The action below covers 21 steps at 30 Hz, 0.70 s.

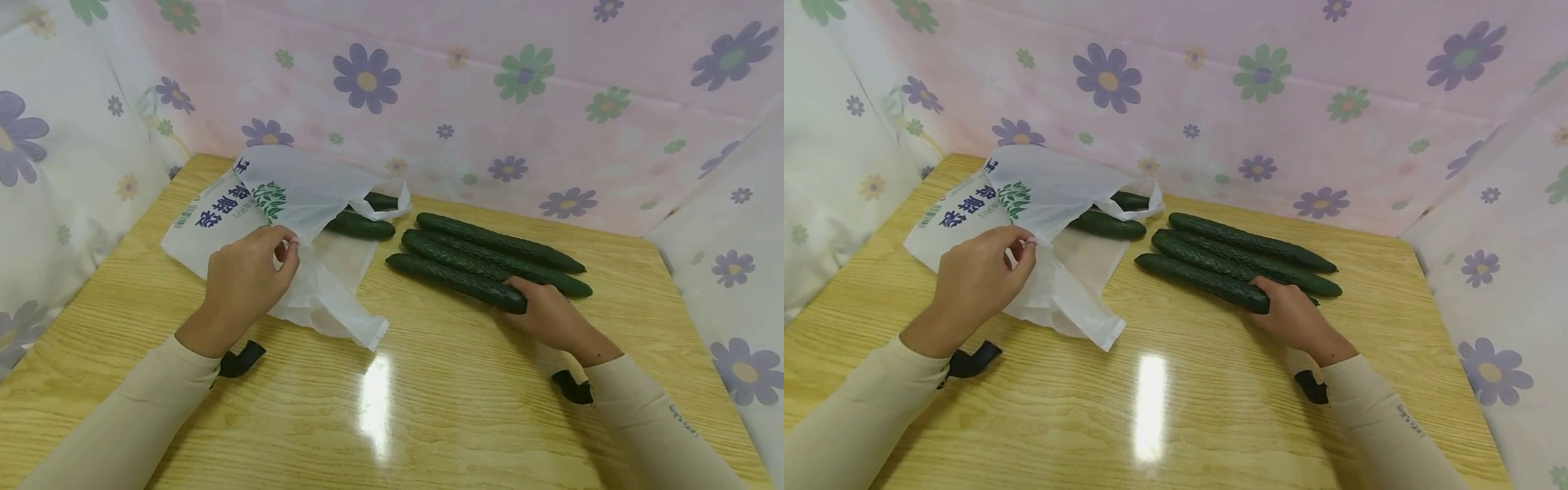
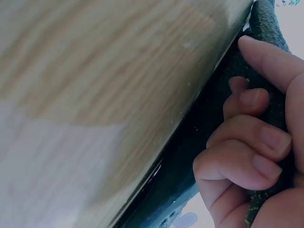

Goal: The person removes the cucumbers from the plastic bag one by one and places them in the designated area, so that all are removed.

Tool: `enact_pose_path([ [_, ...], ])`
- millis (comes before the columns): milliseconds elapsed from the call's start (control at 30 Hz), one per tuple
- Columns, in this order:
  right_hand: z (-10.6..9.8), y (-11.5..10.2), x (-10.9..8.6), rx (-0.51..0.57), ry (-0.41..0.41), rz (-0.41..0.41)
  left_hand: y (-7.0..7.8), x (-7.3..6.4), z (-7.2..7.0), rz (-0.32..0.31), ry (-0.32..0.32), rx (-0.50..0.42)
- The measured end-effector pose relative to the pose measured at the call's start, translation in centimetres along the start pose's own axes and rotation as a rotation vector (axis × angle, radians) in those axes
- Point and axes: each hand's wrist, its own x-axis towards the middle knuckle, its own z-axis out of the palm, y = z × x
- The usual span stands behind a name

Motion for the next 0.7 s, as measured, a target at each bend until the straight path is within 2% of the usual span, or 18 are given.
enact_pose_path([
  [367, -0.73, -0.06, 0.1, 0.05, -0.108, 0.139, 0.04, 0.06, -0.05, 0.002, 0.007, -0.001],
  [533, -0.77, -0.39, 0.04, 0.047, -0.117, 0.154, 0.08, 0.07, -0.12, 0.004, 0.004, -0.004],
  [700, -0.87, -0.65, -0.32, -0.011, -0.08, 0.146, 0.09, 0.01, -0.14, 0.009, 0.005, -0.006],
])
